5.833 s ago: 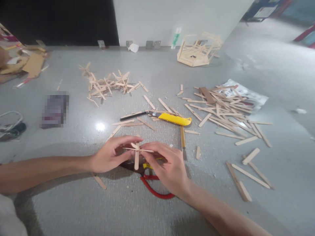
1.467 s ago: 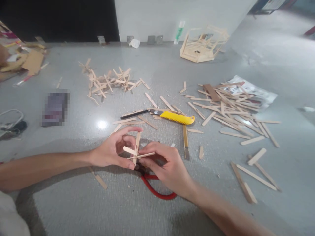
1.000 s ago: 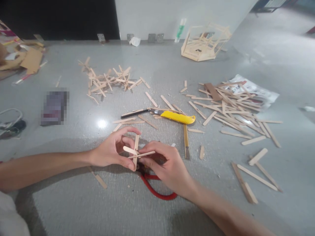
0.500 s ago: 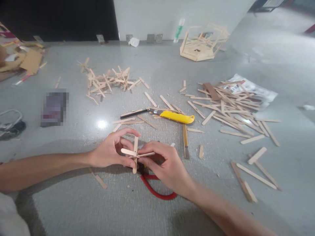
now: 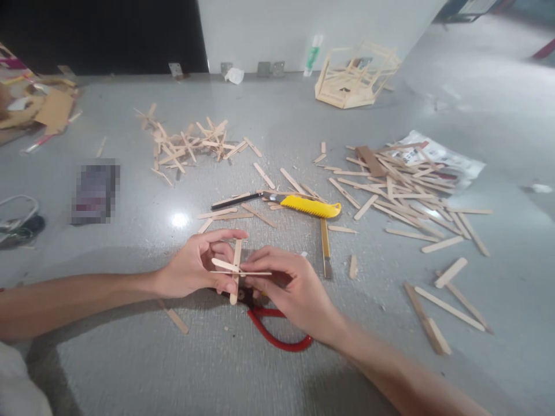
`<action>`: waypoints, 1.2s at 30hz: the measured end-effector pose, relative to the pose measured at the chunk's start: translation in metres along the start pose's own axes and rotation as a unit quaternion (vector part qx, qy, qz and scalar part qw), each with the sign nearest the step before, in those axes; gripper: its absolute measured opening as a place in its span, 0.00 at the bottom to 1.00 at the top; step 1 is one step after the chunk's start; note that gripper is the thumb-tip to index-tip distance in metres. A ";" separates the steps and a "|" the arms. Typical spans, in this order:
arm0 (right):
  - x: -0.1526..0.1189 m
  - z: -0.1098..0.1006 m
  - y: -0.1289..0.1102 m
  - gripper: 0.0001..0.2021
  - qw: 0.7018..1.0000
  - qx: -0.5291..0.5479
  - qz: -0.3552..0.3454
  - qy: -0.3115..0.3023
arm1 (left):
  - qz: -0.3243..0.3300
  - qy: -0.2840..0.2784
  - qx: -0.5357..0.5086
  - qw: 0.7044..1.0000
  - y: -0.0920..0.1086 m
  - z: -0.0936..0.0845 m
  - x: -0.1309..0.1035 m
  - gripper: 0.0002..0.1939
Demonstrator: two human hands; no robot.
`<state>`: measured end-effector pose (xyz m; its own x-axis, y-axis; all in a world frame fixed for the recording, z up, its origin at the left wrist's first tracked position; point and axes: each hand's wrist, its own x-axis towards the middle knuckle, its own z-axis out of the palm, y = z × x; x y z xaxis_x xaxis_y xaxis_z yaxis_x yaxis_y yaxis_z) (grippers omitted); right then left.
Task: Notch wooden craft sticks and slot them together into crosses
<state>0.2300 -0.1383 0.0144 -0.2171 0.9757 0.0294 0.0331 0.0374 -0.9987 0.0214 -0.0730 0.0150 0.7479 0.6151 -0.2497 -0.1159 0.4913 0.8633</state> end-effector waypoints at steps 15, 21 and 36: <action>-0.001 0.002 -0.001 0.02 0.997 -0.048 -0.044 0.048 | -0.040 -0.005 -0.035 0.999 0.001 0.002 -0.001 0.38; -0.001 0.002 0.000 0.04 0.999 -0.025 -0.018 0.042 | -0.016 -0.016 -0.042 0.999 -0.002 -0.001 0.001 0.35; -0.004 0.003 -0.002 0.09 0.988 -0.126 -0.085 0.018 | -0.040 0.011 -0.006 0.999 0.000 0.000 -0.001 0.46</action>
<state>0.2274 -0.1427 0.0164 -0.2059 0.9576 0.2013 0.2413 0.2491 -0.9379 0.0207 -0.0739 0.0149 0.7402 0.5874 -0.3272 -0.0644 0.5463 0.8351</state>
